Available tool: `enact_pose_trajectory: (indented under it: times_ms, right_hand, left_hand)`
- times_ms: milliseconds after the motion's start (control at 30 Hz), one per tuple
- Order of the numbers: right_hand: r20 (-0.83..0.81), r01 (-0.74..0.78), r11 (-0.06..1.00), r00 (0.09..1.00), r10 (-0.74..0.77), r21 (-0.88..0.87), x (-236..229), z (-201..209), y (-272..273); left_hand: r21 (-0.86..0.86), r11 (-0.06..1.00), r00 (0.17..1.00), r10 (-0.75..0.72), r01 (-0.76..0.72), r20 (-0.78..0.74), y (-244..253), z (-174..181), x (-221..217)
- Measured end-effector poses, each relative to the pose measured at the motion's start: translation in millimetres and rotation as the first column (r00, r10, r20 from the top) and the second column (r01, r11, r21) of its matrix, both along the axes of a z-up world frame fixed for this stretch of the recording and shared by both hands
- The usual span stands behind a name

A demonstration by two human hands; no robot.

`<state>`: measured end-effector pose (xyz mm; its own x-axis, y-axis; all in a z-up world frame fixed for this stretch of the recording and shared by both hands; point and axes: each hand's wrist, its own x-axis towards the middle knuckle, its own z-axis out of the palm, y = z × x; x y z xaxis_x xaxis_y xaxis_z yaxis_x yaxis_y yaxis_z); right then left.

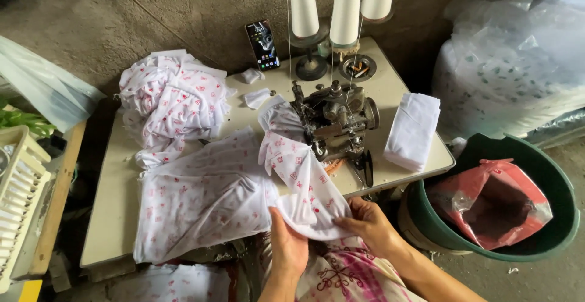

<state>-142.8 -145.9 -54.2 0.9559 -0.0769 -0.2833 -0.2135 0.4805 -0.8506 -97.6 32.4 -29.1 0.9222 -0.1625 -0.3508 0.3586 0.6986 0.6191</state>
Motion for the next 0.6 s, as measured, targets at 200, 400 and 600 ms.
enact_pose_trajectory:
  times_ms: [200, 400, 600]
  right_hand:
    - [0.067, -0.052, 0.998, 0.996, 0.051, 0.024, -23, 21, -3]
    - [0.203, 0.013, 0.998, 0.979, -0.001, -0.059, -39, 36, -3]
    - [0.254, 0.042, 0.983, 0.967, 0.005, -0.177, -50, 46, 1]
  left_hand:
    - [0.695, 0.517, 0.701, -0.229, -0.499, 0.675, 18, 3, -18]
    - [0.423, 0.406, 0.334, -0.274, -0.81, 0.902, 22, 30, -37]
    - [0.57, 0.519, 0.223, -0.584, -0.637, 0.781, 4, 66, -60]
